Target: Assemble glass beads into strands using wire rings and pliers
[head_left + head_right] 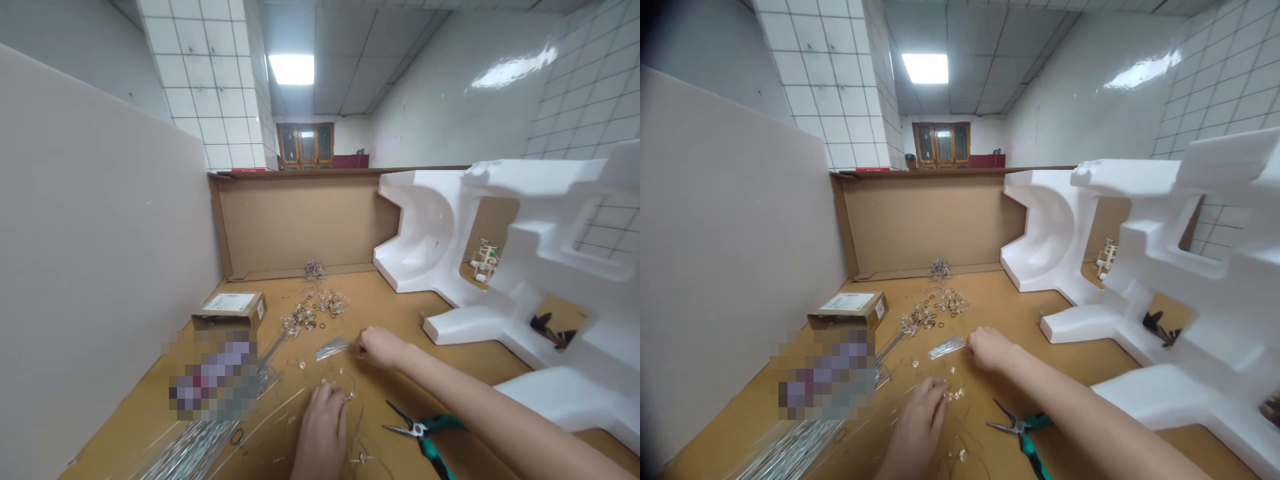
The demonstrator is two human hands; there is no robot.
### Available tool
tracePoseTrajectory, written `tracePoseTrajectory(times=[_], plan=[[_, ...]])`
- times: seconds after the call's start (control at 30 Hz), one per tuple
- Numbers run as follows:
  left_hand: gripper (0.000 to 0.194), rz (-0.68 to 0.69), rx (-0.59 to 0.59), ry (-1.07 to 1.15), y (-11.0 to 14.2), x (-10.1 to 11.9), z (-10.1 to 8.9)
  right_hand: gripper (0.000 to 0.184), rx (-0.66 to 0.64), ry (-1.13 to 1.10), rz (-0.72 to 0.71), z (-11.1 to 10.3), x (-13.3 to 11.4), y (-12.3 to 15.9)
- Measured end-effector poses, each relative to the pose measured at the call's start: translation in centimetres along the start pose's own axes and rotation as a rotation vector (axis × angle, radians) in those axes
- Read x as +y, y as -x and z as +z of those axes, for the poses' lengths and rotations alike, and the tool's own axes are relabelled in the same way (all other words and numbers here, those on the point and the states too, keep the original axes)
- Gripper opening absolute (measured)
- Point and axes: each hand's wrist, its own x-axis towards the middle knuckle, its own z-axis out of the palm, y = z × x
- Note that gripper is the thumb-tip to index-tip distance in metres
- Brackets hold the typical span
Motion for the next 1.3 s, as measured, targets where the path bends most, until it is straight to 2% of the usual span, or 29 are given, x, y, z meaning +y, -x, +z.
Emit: tracePoseTrajectory(times=[0.07, 0.17, 0.3, 0.47, 0.6, 0.83, 0.9, 1.03, 1.13, 1.3], plan=[[0.030, -0.007, -0.029, -0.054, -1.2, 0.3, -0.7, 0.025, 0.029, 0.005, -0.018, -0.6, -0.7, 1.3], [0.025, 0.062, -0.110, -0.160, -3.3, 1.0, -1.6, 0.015, 0.091, 0.008, -0.075, -1.9, -2.0, 3.3], [0.021, 0.121, -0.252, -0.127, -5.3, 1.6, -2.5, 0.018, 0.163, 0.011, -0.124, -3.2, -3.3, 5.5], [0.017, 0.170, -0.332, -0.027, -5.9, 1.9, -2.3, 0.018, 0.196, -0.006, -0.158, -2.6, -3.7, 6.6], [0.012, 0.124, -0.373, 0.067, -5.6, 1.5, -1.6, 0.020, 0.207, -0.092, -0.160, -1.5, -3.6, 7.0], [0.023, -0.052, -0.532, 0.282, -4.0, -0.1, -1.8, 0.016, 0.203, -0.429, -0.157, 0.0, -2.7, 8.4], [0.024, -0.113, -0.551, 0.426, -3.5, -0.4, -1.8, 0.015, 0.179, -0.577, -0.143, 0.5, -2.6, 8.6], [0.026, -0.214, -0.485, 0.763, -2.7, -0.5, -1.2, 0.014, 0.103, -0.894, -0.083, 1.4, -2.7, 8.6], [0.025, -0.227, -0.440, 0.810, -2.2, -0.4, -0.9, 0.013, 0.104, -1.083, -0.023, 2.1, -3.1, 8.6], [0.023, -0.277, -0.447, 0.824, -1.6, -0.4, -0.5, 0.018, 0.172, -1.251, 0.053, 3.4, -4.0, 8.8]])
